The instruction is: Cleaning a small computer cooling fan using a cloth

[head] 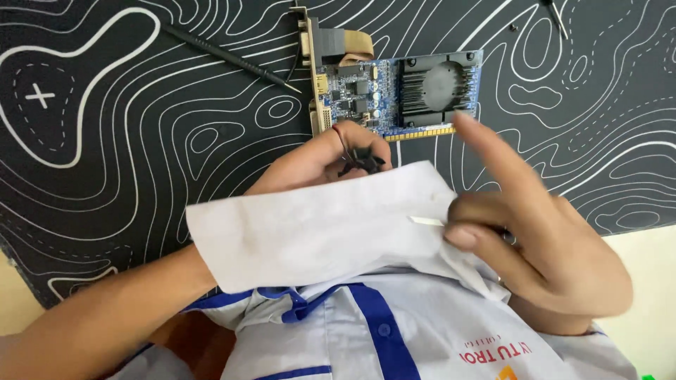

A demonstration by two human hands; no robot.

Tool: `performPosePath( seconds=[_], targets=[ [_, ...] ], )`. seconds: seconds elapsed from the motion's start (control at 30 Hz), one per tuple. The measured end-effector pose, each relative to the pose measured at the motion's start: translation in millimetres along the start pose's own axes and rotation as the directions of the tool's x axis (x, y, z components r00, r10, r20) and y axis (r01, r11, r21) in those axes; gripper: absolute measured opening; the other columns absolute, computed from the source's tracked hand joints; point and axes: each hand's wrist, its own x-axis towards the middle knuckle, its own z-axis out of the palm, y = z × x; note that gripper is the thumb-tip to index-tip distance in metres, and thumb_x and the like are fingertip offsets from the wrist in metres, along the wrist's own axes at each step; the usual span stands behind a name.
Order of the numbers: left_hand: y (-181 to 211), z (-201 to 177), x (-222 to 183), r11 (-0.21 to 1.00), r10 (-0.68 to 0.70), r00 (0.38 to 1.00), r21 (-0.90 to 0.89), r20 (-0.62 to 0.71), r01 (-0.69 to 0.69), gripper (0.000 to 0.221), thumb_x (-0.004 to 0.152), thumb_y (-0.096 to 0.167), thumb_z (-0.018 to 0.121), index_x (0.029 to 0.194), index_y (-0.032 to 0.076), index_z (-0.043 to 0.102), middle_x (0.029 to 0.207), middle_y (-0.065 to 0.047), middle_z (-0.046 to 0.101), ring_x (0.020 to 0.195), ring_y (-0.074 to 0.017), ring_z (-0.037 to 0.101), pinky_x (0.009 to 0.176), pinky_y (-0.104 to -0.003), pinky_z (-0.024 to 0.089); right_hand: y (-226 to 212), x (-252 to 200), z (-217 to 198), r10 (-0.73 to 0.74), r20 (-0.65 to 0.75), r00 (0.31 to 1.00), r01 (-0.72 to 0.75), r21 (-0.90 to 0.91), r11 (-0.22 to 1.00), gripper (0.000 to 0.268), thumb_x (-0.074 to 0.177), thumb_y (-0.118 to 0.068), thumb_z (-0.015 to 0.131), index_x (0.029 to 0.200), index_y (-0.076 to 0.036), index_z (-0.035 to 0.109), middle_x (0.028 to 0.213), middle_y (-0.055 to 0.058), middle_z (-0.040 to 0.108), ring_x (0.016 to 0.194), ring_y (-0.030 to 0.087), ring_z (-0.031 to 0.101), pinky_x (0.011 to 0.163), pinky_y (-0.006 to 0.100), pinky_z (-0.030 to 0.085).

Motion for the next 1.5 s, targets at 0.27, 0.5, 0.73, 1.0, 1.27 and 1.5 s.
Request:
performPosePath(
  seconds=[0.27, 0.5, 0.73, 1.0, 1.27, 1.5],
  targets=[
    [46, 12, -13, 0.945, 0.11, 0.969, 0.279, 0.22, -0.17, 0.033, 0.12, 0.042, 0.05, 0.137, 0.015, 0.056, 0.157, -0.008, 0.074, 0.177, -0.0273, 0.043, 0.143, -0.048, 0.043, 11, 7, 30, 0.164, -0.453, 0.876, -0.357, -0.382, 0.852, 0.023, 0.11, 0.0, 0.058, 0.118, -0.008, 0.078, 0.085, -0.001, 0.072, 0.049, 0.015, 0.041, 0.054, 0.031, 0.037],
    [26, 9, -4, 0.761, 0.204, 0.929, 0.548, 0.308, -0.348, 0.036, 0.12, 0.028, 0.047, 0.141, 0.004, 0.065, 0.153, -0.013, 0.071, 0.169, -0.0392, 0.048, 0.138, -0.053, 0.042, 5, 14, 56, 0.513, -0.589, 0.625, -0.333, 0.393, 0.857, 0.029, 0.098, -0.022, 0.048, 0.094, -0.001, 0.067, 0.08, 0.007, 0.06, 0.069, 0.013, 0.045, 0.064, 0.03, 0.031],
    [26, 12, -1, 0.783, 0.205, 0.945, 0.537, 0.253, -0.314, 0.032, 0.119, 0.02, 0.056, 0.144, 0.004, 0.066, 0.148, -0.014, 0.072, 0.152, -0.0329, 0.063, 0.13, -0.045, 0.053, 18, 20, 58, 0.181, -0.628, 0.757, -0.248, -0.02, 0.968, 0.033, 0.106, -0.033, 0.071, 0.107, 0.0, 0.066, 0.096, 0.009, 0.062, 0.089, 0.02, 0.053, 0.081, 0.033, 0.042],
    [10, 21, -3, 0.989, 0.136, 0.989, 0.06, -0.058, -0.132, 0.025, 0.112, 0.008, 0.069, 0.133, -0.006, 0.07, 0.128, -0.017, 0.073, 0.125, -0.0261, 0.073, 0.109, -0.033, 0.066, 28, -7, 77, 0.28, -0.658, 0.699, -0.475, -0.134, 0.87, 0.021, 0.117, -0.029, 0.06, 0.113, -0.008, 0.066, 0.101, 0.002, 0.076, 0.061, 0.013, 0.049, 0.065, 0.032, 0.041],
    [5, 28, -5, 0.985, 0.124, 0.969, 0.149, -0.215, -0.093, 0.029, 0.103, 0.002, 0.082, 0.13, -0.006, 0.078, 0.121, -0.018, 0.087, 0.102, -0.0188, 0.086, 0.096, -0.026, 0.075, 55, -7, 88, -0.046, -0.602, 0.797, -0.003, -0.081, 0.997, 0.026, 0.104, -0.005, 0.071, 0.117, 0.01, 0.054, 0.093, 0.022, 0.074, 0.071, 0.026, 0.073, 0.063, 0.03, 0.051],
    [4, 24, -1, 0.955, 0.206, 0.967, 0.245, -0.15, -0.165, 0.025, 0.104, 0.0, 0.08, 0.127, -0.008, 0.076, 0.129, -0.022, 0.084, 0.113, -0.0265, 0.087, 0.105, -0.031, 0.076, 60, 11, 82, -0.322, -0.632, 0.705, 0.163, -0.297, 0.941, 0.02, 0.097, 0.004, 0.078, 0.104, 0.017, 0.064, 0.076, 0.023, 0.065, 0.054, 0.026, 0.051, 0.052, 0.036, 0.038]
  ],
)
